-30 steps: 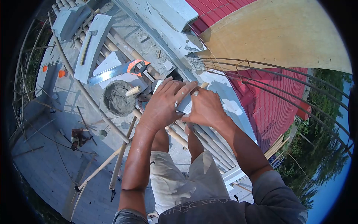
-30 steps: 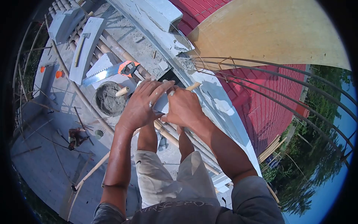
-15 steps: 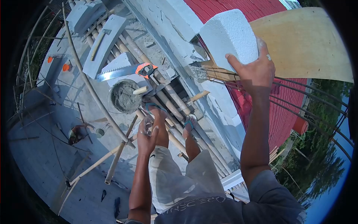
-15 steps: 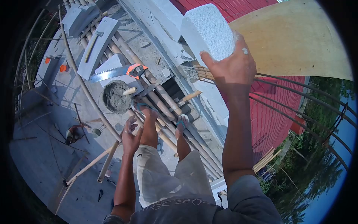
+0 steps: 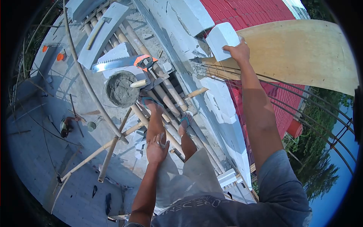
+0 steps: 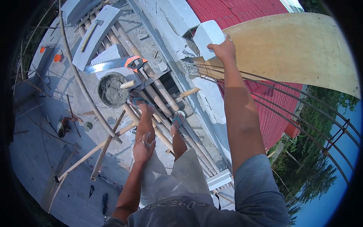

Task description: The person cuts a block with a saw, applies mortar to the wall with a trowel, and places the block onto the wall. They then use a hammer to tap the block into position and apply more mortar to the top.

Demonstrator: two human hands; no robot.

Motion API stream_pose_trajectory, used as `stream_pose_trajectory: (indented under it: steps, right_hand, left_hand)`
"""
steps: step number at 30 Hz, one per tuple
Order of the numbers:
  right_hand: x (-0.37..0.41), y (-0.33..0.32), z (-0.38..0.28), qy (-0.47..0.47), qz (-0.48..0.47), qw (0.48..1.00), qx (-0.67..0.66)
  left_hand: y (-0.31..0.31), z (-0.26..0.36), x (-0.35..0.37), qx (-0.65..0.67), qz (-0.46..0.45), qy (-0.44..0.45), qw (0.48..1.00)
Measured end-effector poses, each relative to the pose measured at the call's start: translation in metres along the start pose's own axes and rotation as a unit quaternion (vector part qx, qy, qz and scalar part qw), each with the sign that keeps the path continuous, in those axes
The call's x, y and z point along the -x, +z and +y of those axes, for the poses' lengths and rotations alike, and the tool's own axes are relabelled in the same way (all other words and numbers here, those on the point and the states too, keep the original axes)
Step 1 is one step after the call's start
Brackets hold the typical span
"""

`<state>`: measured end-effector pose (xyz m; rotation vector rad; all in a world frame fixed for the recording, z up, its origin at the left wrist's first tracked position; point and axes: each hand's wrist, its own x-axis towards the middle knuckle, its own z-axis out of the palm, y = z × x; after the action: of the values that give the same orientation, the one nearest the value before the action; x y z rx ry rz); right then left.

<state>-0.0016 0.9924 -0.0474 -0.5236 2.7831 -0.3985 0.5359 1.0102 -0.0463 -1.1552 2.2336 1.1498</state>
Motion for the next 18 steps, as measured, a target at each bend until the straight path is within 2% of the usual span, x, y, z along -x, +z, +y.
stream_pose_trajectory:
  steps: [4, 6, 18]
  right_hand:
    - [-0.011, 0.025, 0.011, 0.021, -0.033, 0.997, -0.073]
    - [-0.011, 0.038, 0.013, 0.057, -0.042, 0.983, -0.167]
    - [-0.017, 0.081, 0.027, 0.033, -0.052, 0.993, -0.105]
  left_hand:
    - [-0.003, 0.008, -0.002, 0.011, 0.007, -0.019, 1.0]
    - [-0.002, 0.009, -0.002, -0.015, -0.005, -0.019, 1.0]
    - [-0.001, 0.02, -0.008, -0.018, -0.017, -0.028, 0.999]
